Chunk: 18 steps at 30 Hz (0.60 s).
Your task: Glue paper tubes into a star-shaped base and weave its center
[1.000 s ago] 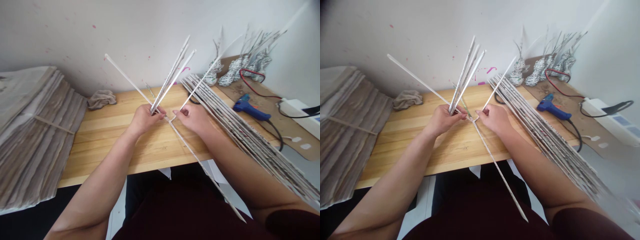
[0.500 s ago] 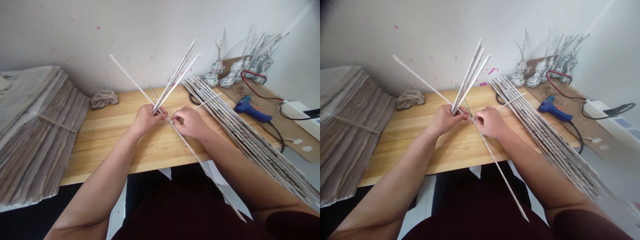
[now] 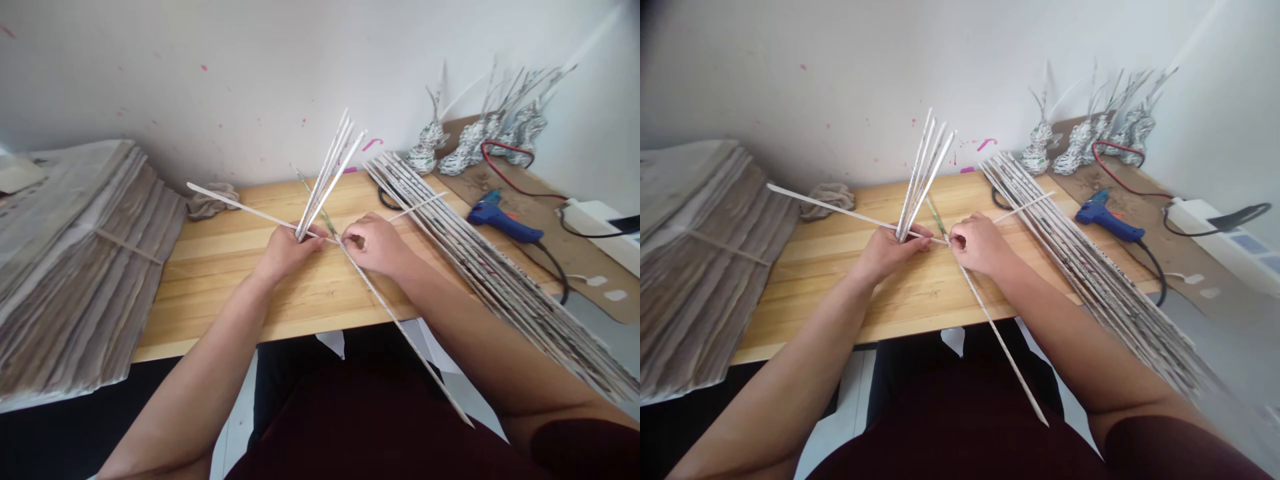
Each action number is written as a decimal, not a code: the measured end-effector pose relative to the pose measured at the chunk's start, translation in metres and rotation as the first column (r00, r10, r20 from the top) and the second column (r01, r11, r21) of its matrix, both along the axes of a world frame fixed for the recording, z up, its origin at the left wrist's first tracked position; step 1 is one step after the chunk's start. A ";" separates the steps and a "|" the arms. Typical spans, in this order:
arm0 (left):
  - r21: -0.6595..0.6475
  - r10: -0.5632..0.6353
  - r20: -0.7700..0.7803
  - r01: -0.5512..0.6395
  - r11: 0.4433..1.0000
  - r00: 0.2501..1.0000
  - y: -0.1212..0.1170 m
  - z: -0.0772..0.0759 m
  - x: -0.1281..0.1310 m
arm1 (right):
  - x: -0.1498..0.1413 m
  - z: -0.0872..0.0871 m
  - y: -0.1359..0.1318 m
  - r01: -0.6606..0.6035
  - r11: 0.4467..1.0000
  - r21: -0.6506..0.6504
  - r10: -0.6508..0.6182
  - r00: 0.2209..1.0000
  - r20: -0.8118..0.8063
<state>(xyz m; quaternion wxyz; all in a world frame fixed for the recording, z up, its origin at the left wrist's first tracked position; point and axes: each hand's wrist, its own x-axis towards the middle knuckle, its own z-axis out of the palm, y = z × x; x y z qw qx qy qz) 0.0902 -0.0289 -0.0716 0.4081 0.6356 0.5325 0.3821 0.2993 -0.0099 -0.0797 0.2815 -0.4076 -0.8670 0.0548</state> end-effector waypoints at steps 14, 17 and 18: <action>0.255 0.014 -0.158 0.027 0.967 0.987 -0.043 0.020 0.016 | 0.001 0.002 0.000 0.010 0.999 -0.040 -0.009 1.000 0.006; 0.403 0.092 -0.427 0.099 0.910 0.899 -0.028 0.005 0.020 | 0.001 0.002 0.000 0.024 0.998 -0.053 -0.024 1.000 -0.004; 0.402 0.087 -0.492 0.137 0.905 0.866 -0.024 0.000 0.021 | 0.001 0.002 0.000 0.029 0.998 -0.057 -0.029 1.000 0.002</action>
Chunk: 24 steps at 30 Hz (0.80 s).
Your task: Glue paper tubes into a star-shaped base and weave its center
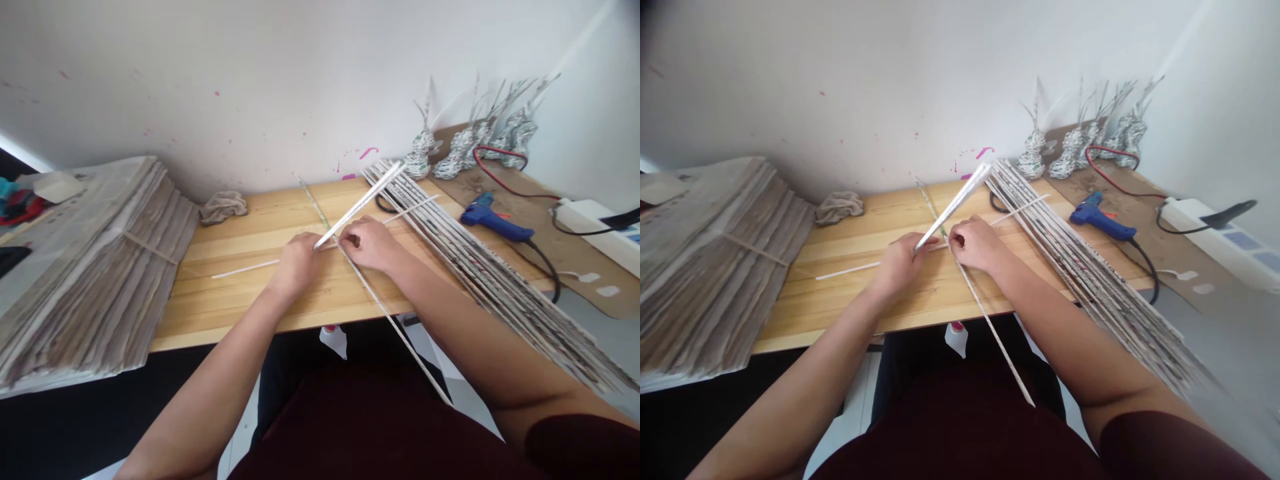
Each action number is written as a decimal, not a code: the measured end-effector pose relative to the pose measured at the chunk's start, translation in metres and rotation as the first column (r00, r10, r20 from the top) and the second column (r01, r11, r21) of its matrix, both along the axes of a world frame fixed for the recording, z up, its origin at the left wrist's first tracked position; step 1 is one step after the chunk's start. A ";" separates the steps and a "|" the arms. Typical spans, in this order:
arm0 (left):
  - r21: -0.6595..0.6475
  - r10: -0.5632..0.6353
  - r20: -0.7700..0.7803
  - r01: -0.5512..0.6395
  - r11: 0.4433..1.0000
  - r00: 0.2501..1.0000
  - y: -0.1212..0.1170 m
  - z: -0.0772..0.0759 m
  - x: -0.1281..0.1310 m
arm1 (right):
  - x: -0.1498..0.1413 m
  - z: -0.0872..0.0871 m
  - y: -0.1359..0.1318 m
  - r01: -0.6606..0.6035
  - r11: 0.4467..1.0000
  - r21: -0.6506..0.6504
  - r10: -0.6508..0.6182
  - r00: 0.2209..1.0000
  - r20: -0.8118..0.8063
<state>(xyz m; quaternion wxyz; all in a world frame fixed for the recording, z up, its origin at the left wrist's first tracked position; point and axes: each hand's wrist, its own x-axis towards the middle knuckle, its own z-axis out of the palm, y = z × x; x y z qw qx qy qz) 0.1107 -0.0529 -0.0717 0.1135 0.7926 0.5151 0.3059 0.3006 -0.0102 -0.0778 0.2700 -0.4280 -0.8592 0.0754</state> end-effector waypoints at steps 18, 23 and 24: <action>0.030 -0.035 -0.302 0.046 0.998 0.953 -0.002 -0.017 0.007 | 0.000 -0.009 0.008 0.094 0.991 -0.091 -0.091 0.995 0.040; -0.015 -0.072 -0.304 0.071 0.997 0.950 0.004 -0.012 0.004 | 0.001 -0.005 0.005 0.159 0.982 -0.098 -0.160 0.987 -0.011; -0.030 -0.088 -0.292 0.083 0.996 0.953 0.006 -0.011 0.003 | 0.001 -0.005 0.004 0.155 0.983 -0.099 -0.158 0.987 -0.021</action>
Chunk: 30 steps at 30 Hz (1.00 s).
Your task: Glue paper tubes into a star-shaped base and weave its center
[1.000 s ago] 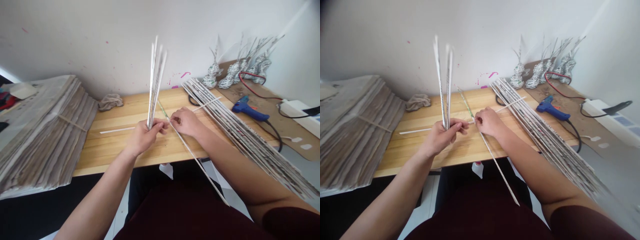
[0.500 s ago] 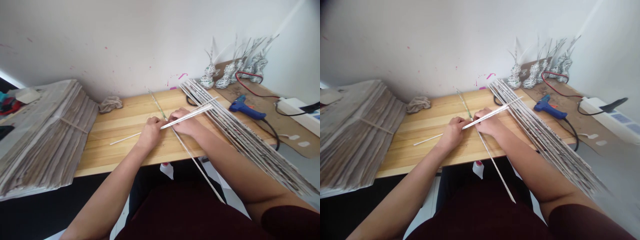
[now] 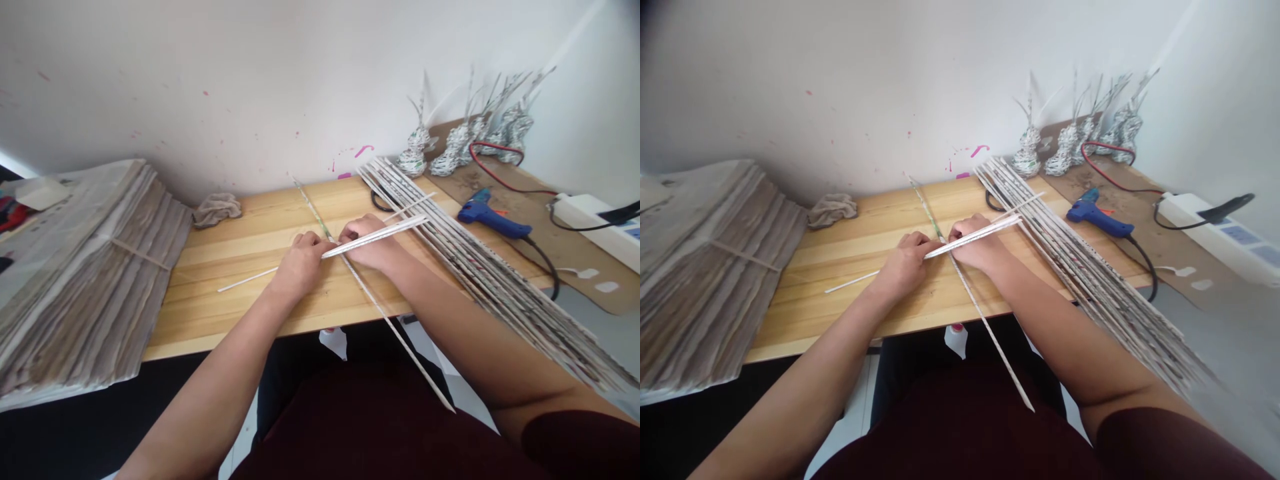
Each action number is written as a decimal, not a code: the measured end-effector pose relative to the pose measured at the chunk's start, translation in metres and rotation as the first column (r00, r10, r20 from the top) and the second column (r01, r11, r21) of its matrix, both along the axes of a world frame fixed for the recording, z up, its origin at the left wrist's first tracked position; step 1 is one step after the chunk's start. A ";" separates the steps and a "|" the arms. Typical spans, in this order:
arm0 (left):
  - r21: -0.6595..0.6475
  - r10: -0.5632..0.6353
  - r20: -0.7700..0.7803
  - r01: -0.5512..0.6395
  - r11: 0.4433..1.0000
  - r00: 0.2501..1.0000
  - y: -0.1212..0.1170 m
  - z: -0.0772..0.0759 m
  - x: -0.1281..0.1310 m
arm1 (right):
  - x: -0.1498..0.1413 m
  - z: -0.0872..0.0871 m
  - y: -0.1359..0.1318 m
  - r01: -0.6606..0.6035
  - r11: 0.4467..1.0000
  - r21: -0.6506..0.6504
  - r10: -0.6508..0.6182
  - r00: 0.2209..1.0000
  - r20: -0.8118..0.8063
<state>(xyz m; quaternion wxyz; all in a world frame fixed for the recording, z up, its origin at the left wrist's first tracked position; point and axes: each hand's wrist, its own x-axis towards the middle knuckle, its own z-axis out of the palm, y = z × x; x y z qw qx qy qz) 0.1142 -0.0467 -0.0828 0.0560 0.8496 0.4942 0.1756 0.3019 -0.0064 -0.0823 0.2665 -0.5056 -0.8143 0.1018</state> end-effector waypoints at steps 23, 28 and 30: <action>0.026 0.050 0.146 -0.055 0.998 0.988 0.001 -0.005 -0.016 | -0.003 0.002 -0.004 -0.020 0.997 0.070 0.016 0.998 0.058; 0.069 0.139 0.192 -0.154 0.986 0.972 0.002 -0.008 -0.036 | -0.013 0.009 -0.013 -0.048 0.999 0.025 0.047 0.999 0.023; 0.095 0.156 0.191 -0.176 0.980 0.969 -0.001 -0.010 -0.042 | -0.014 0.010 -0.016 -0.078 0.997 0.012 0.078 0.997 0.010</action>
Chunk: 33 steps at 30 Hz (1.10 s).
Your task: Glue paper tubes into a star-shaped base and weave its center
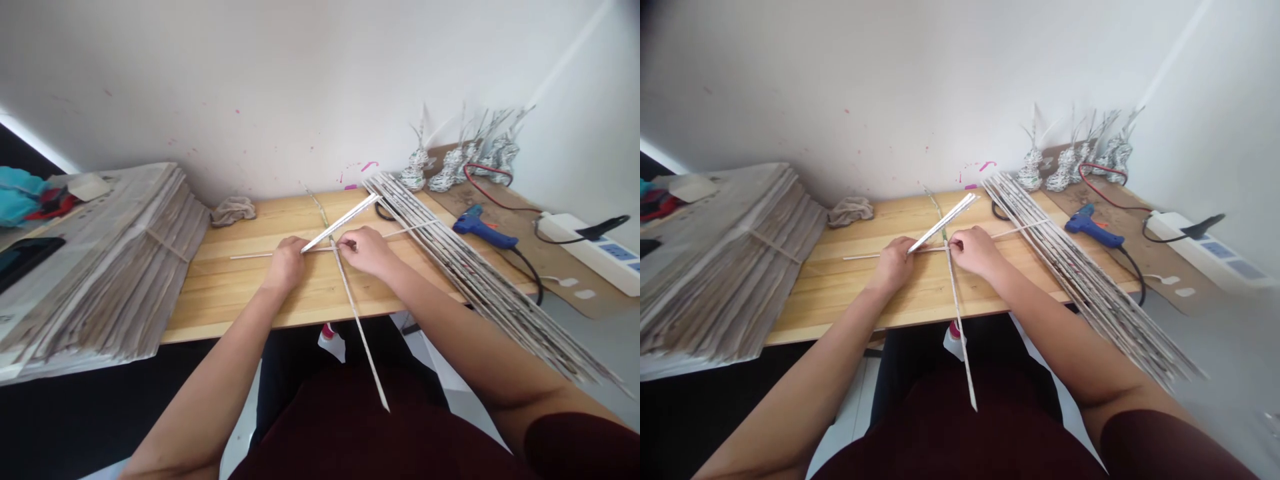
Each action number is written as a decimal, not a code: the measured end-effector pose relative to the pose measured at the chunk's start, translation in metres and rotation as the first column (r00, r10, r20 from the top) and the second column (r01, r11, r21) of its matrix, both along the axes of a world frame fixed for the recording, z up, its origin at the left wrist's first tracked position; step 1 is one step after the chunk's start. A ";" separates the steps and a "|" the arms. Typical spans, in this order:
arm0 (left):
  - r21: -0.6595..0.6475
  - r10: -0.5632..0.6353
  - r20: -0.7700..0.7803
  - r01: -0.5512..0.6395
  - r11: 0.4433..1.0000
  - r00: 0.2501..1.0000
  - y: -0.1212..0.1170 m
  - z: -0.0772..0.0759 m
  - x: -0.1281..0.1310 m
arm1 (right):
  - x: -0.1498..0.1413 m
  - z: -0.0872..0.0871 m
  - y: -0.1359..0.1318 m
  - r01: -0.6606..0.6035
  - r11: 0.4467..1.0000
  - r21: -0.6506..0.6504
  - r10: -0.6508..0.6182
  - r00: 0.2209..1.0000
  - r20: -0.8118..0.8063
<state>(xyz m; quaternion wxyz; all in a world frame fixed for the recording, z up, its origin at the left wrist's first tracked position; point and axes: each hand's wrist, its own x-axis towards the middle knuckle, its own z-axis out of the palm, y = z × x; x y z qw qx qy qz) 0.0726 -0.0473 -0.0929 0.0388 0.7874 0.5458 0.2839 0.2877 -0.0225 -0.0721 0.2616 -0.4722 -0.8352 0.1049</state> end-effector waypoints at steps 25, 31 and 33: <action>0.031 0.158 -0.028 -0.157 0.987 0.987 -0.022 -0.002 -0.010 | -0.012 -0.002 -0.023 -0.083 0.996 -0.015 0.084 0.995 0.045; 0.029 0.156 0.065 -0.158 0.987 0.986 -0.022 -0.002 -0.012 | 0.002 0.002 -0.028 -0.116 0.985 -0.130 0.079 0.962 -0.262; 0.071 0.164 0.128 -0.174 0.982 0.978 -0.022 -0.002 -0.014 | 0.012 0.006 -0.033 -0.085 0.990 -0.115 0.045 0.948 -0.315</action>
